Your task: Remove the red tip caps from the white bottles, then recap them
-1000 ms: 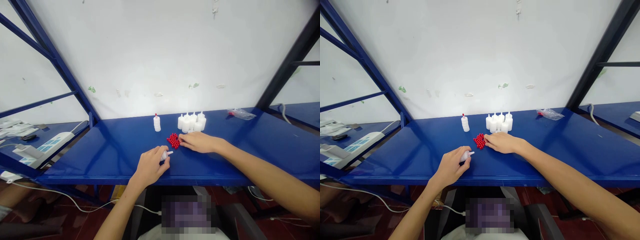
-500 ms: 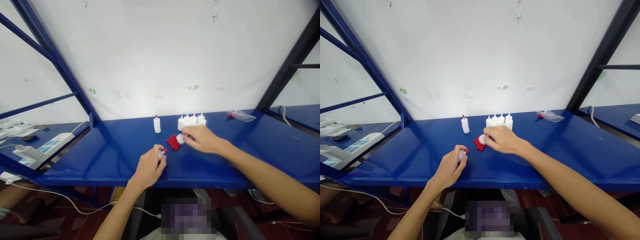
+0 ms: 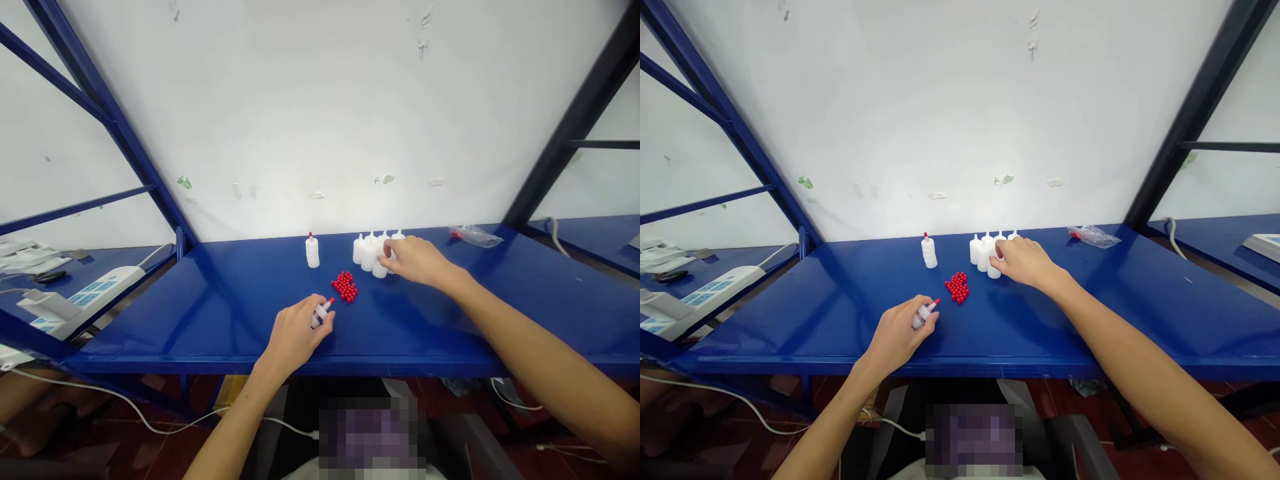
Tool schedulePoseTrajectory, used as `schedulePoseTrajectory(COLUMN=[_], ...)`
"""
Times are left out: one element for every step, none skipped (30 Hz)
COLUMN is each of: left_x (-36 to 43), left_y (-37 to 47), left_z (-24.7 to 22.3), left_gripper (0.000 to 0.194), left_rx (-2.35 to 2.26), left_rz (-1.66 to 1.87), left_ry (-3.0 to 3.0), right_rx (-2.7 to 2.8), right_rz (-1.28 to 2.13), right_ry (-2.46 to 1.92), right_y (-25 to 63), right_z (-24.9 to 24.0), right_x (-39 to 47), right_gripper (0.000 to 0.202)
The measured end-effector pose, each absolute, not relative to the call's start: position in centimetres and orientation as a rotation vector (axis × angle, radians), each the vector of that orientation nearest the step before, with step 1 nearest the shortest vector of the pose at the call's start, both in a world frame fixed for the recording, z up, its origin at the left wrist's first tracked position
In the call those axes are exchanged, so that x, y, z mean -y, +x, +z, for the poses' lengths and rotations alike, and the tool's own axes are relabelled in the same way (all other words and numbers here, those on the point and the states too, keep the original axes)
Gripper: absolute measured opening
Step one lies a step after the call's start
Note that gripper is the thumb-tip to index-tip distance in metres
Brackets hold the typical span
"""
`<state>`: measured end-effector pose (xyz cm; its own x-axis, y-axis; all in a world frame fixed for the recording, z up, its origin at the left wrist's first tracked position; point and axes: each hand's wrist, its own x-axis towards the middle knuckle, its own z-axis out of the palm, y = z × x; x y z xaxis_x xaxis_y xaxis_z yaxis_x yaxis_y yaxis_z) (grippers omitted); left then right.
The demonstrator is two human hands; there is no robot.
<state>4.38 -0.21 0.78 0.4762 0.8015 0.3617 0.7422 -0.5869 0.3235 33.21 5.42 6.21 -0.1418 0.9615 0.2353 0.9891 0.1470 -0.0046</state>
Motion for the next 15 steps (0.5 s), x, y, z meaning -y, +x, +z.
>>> schedulePoseTrajectory(left_x=[0.3, 0.3, 0.4, 0.4, 0.4, 0.4, 0.3, 0.3, 0.2, 0.2, 0.1, 0.1, 0.1, 0.2, 0.2], left_y=[4.4, 4.3, 4.3, 4.2, 4.2, 4.1, 4.1, 4.0, 4.0, 4.0, 4.0, 4.0, 4.0, 4.0, 4.1], left_z=[0.8, 0.9, 0.9, 0.9, 1.0, 0.9, 0.9, 0.9, 0.8, 0.8, 0.7, 0.7, 0.6, 0.7, 0.7], left_gripper=[0.020, 0.020, 0.020, 0.019, 0.018, 0.018, 0.018, 0.017, 0.017, 0.016, 0.016, 0.016, 0.016, 0.018, 0.022], left_rx=[-1.339, -1.311, -1.279, -1.249, -1.220, -1.195, -1.170, -1.146, -1.123, -1.100, -1.083, -1.076, -1.079, -1.090, -1.105], left_rz=[0.732, 0.723, 0.712, 0.701, 0.692, 0.685, 0.682, 0.683, 0.684, 0.679, 0.672, 0.663, 0.655, 0.647, 0.644], left_ry=[2.596, 2.602, 2.612, 2.624, 2.636, 2.647, 2.656, 2.664, 2.674, 2.691, 2.718, 2.754, 2.792, 2.825, 2.848], right_rx=[2.220, 2.233, 2.275, 2.338, 2.423, 2.502, 2.570, 2.613, 2.632, 2.642, 2.638, 2.622, 2.601, 2.575, 2.550], right_rz=[-0.218, -0.178, -0.100, 0.002, 0.126, 0.234, 0.297, 0.321, 0.324, 0.309, 0.293, 0.287, 0.299, 0.329, 0.368], right_ry=[-1.872, -1.780, -1.652, -1.496, -1.311, -1.138, -0.992, -0.881, -0.806, -0.754, -0.720, -0.708, -0.714, -0.735, -0.768], right_y=[32.9, 32.4, 31.8, 31.0, 30.1, 29.1, 28.2, 27.4, 26.7, 26.2, 25.8, 25.6, 25.6, 25.7, 26.0], right_z=[6.2, 6.2, 6.0, 5.7, 5.3, 4.8, 4.3, 3.8, 3.3, 2.9, 2.6, 2.4, 2.4, 2.5, 2.6], right_x=[-5.2, -4.8, -4.4, -3.9, -3.4, -2.9, -2.5, -2.1, -1.8, -1.6, -1.4, -1.4, -1.4, -1.5, -1.6], right_gripper=[0.036, 0.037, 0.037, 0.037, 0.036, 0.036, 0.035, 0.034, 0.032, 0.032, 0.032, 0.034, 0.037, 0.039, 0.041])
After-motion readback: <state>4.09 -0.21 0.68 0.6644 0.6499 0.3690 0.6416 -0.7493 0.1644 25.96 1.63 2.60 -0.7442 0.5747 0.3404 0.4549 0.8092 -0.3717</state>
